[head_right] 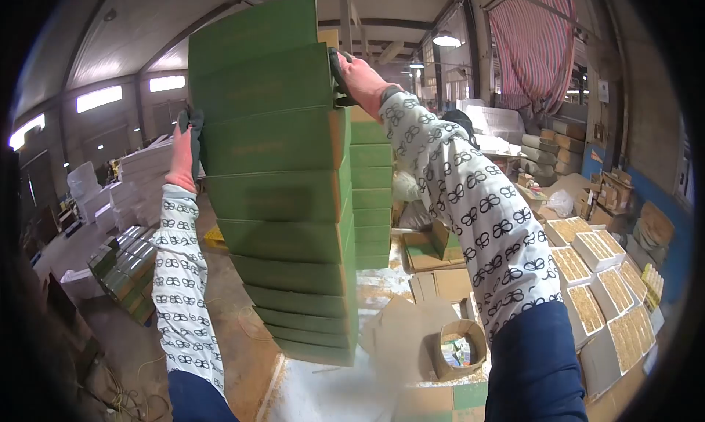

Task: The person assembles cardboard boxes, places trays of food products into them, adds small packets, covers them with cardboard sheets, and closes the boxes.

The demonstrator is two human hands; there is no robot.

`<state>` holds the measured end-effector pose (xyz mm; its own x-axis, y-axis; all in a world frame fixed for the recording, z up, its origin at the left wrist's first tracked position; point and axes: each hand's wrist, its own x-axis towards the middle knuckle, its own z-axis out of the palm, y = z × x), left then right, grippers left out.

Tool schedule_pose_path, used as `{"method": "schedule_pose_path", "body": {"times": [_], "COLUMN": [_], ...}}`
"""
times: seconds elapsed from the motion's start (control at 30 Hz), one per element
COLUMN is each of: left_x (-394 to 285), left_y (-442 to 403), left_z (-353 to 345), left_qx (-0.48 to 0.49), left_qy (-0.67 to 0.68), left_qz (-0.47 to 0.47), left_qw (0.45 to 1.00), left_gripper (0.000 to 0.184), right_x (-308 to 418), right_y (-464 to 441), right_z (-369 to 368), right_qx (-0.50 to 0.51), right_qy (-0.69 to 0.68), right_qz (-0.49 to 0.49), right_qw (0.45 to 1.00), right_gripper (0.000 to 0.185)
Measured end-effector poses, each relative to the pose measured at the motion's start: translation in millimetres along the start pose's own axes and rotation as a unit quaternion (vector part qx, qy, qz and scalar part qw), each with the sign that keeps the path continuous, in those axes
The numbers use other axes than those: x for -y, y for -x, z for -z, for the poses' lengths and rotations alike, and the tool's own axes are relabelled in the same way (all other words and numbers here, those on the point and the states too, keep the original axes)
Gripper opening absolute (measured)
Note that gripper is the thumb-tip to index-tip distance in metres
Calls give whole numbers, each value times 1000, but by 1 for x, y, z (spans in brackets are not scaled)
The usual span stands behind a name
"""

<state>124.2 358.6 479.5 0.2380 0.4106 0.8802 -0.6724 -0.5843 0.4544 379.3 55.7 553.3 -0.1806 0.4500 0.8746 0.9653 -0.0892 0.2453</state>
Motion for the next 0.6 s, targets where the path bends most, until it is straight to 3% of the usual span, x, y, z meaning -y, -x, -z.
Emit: {"method": "schedule_pose_path", "body": {"times": [0.03, 0.07, 0.1, 0.17, 0.2, 0.27, 0.3, 0.33, 0.37, 0.4, 0.47, 0.5, 0.53, 0.57, 0.6], "left_x": [-4, -5, -2, -7, -10, -20, -50, -50, -41, -42, -111, -121, -124, -116, -104], "left_y": [0, -2, -3, -1, -2, -2, 11, 14, 14, 22, 120, 167, 225, 302, 385], "left_z": [-3, -4, -2, 1, 4, 3, -6, -5, 4, 11, -19, -22, -24, -20, -17], "left_qx": [-40, -34, -28, -21, -17, -12, -8, -17, -27, -36, -82, -86, -62, 10, 106], "left_qy": [-58, -28, 0, 15, 1, -25, -140, -147, -153, -160, -114, -145, -170, -221, -281], "left_qz": [-2, -5, -6, 12, 14, 18, 86, 76, 66, 57, 47, 57, 66, 101, 148], "left_qw": [998, 999, 1000, 1000, 1000, 999, 986, 986, 986, 985, 989, 984, 981, 970, 942], "left_gripper": [33, 32, 31, 30, 30, 29, 34, 36, 38, 40, 46, 47, 50, 54, 57], "right_x": [37, 86, 134, 100, 105, 122, 136, 154, 156, 173, 224, 219, 238, 254, 266], "right_y": [7, 10, 13, 27, 29, 49, 58, 74, 98, 132, 206, 271, 326, 390, 471], "right_z": [25, 46, 67, 37, 39, 56, 73, 87, 92, 118, 191, 197, 227, 244, 254], "right_qx": [37, 54, 7, -14, -14, 5, 9, -30, -39, -12, 157, 126, 186, 158, 101], "right_qy": [-72, -274, -446, -367, -365, -462, -513, -607, -610, -564, -340, -347, -348, -430, -354], "right_qz": [-73, -222, -371, -231, -214, -265, -287, -326, -346, -309, -438, -250, -341, -445, -567], "right_qw": [994, 934, 814, 901, 906, 846, 809, 724, 712, 766, 817, 895, 853, 770, 737], "right_gripper": [37, 36, 35, 35, 33, 40, 48, 46, 39, 46, 53, 56, 61, 62, 64]}}
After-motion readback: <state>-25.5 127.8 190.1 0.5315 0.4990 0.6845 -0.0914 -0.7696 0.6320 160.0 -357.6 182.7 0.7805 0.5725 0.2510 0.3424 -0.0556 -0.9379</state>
